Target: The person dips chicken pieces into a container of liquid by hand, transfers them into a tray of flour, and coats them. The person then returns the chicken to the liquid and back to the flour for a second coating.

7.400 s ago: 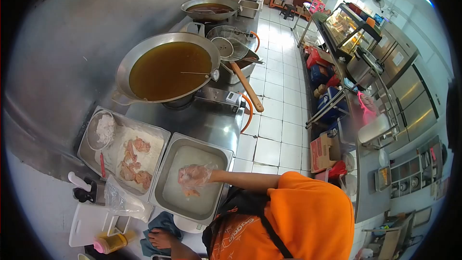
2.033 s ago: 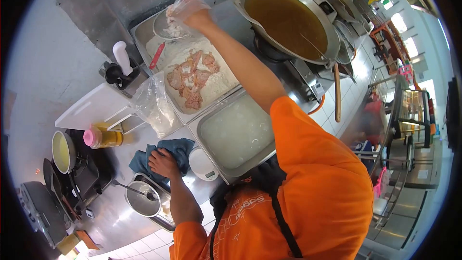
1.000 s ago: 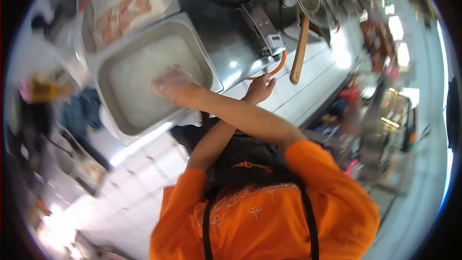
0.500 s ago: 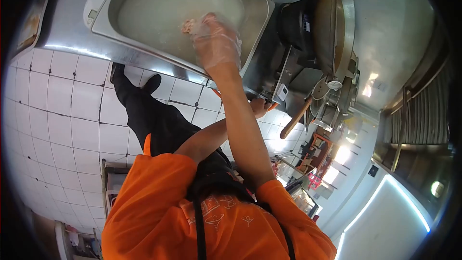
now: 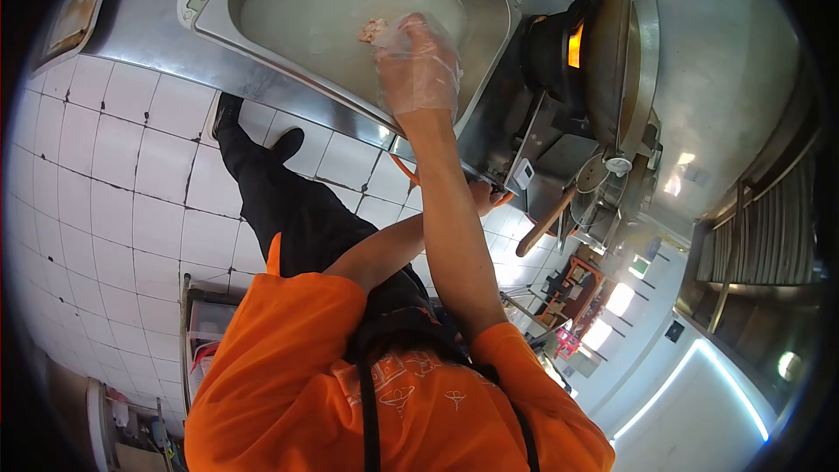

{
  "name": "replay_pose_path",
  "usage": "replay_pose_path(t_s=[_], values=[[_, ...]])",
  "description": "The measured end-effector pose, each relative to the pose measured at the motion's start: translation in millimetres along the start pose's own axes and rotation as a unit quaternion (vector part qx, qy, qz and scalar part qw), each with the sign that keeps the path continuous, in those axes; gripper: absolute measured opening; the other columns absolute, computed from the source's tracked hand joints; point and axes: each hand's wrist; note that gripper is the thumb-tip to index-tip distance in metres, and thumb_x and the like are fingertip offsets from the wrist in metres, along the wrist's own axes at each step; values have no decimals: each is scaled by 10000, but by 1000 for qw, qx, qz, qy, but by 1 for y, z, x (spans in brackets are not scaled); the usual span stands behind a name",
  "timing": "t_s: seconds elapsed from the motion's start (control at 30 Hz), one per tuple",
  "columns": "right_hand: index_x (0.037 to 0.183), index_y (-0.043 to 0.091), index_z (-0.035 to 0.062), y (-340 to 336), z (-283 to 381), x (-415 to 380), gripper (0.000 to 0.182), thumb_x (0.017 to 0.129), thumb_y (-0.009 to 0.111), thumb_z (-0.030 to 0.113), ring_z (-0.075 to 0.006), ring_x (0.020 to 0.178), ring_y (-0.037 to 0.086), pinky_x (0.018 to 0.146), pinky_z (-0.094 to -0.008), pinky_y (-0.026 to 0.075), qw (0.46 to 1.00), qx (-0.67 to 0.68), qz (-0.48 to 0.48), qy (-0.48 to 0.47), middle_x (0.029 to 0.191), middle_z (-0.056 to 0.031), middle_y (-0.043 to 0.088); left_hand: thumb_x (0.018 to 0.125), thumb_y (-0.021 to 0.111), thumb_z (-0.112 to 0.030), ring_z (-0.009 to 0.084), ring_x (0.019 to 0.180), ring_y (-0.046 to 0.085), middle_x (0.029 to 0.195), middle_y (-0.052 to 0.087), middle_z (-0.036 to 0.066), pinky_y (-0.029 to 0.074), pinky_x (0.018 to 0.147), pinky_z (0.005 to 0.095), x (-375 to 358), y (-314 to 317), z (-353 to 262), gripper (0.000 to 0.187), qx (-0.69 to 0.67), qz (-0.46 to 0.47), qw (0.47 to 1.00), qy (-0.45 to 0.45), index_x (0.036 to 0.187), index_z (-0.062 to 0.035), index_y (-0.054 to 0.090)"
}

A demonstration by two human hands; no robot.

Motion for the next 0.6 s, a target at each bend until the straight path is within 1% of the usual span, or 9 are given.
replay_pose_path(t_s=[0.07, 0.23, 0.3, 0.37, 0.43, 0.5, 0.53, 0.57, 0.6], values=[[974, 613, 73, 0, 2, -1, 274, 731, 691, 172, -383, 943, 614, 837, -452, 486, 1000, 7, -11, -2, 973, -179, 650, 944, 506, -439, 342, 745, 681, 771, 684, 182, 522, 688, 464, -7, 4, -6, 494, 57, -99, 993, 22, 803, 2, 679], [999, 593, 64, -6, 10, -3, 318, 724, 704, 178, -394, 956, 608, 837, -462, 483, 999, 19, -29, 24, 982, -186, 639, 934, 514, -452, 357, 750, 683, 782, 682, 201, 538, 729, 465, -20, -1, -22, 504, 43, -138, 989, -15, 805, 6, 678], [1014, 583, 69, -1, 4, -4, 343, 718, 710, 188, -398, 956, 606, 835, -468, 483, 994, 46, -97, -6, 977, -186, 637, 939, 505, -458, 355, 752, 683, 781, 681, 201, 541, 742, 462, -21, -10, -27, 512, 48, -139, 989, -23, 813, 5, 684], [1010, 583, 71, -5, 4, -3, 343, 719, 708, 202, -400, 948, 605, 830, -472, 484, 993, 75, -93, 11, 966, -188, 634, 948, 491, -478, 347, 817, 685, 800, 679, 202, 544, 756, 455, -27, -38, -43, 529, 76, 23, 994, -73, 912, 11, 689], [1006, 583, 73, -10, 3, -1, 343, 721, 707, 216, -402, 940, 605, 825, -477, 484, 989, 112, -93, 29, 954, -191, 631, 950, 485, -494, 337, 855, 684, 809, 685, 185, 539, 788, 443, -28, -41, -31, 543, 94, 47, 993, -57, 969, 11, 683], [1020, 594, 84, -12, -3, 0, 333, 753, 693, 257, -410, 962, 610, 825, -480, 488, 997, 45, -8, 69, 999, -215, 641, 952, 478, -510, 327, 892, 683, 817, 692, 168, 534, 821, 432, -39, -55, -17, 563, 120, 69, 989, -47, 1025, 11, 678], [1020, 594, 84, -12, -6, 1, 333, 753, 693, 257, -410, 962, 610, 825, -480, 488, 996, 64, -15, 68, 999, -215, 641, 952, 483, -510, 318, 946, 669, 886, 693, 170, 511, 876, 429, -54, -77, -7, 563, 129, 125, 983, 34, 1063, 11, 664], [1030, 600, 89, -12, -9, 3, 319, 774, 679, 262, -408, 987, 611, 828, -477, 491, 997, 23, 41, 66, 1024, -220, 645, 952, 487, -511, 309, 1000, 656, 955, 694, 172, 487, 931, 427, -72, -99, 1, 566, 138, 183, 967, 110, 1101, 10, 651], [1041, 607, 94, -10, -11, 6, 307, 795, 664, 267, -407, 1012, 612, 832, -474, 494, 993, -16, 94, 62, 1048, -224, 650, 959, 533, -401, 266, 958, 662, 1019, 700, 163, 501, 890, 388, -77, -76, 72, 399, -285, 63, 915, 279, 1026, -30, 663]])
Point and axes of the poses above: each hand's wrist, its own x-axis towards the middle knuckle, its own y-axis out of the palm, z = x × y
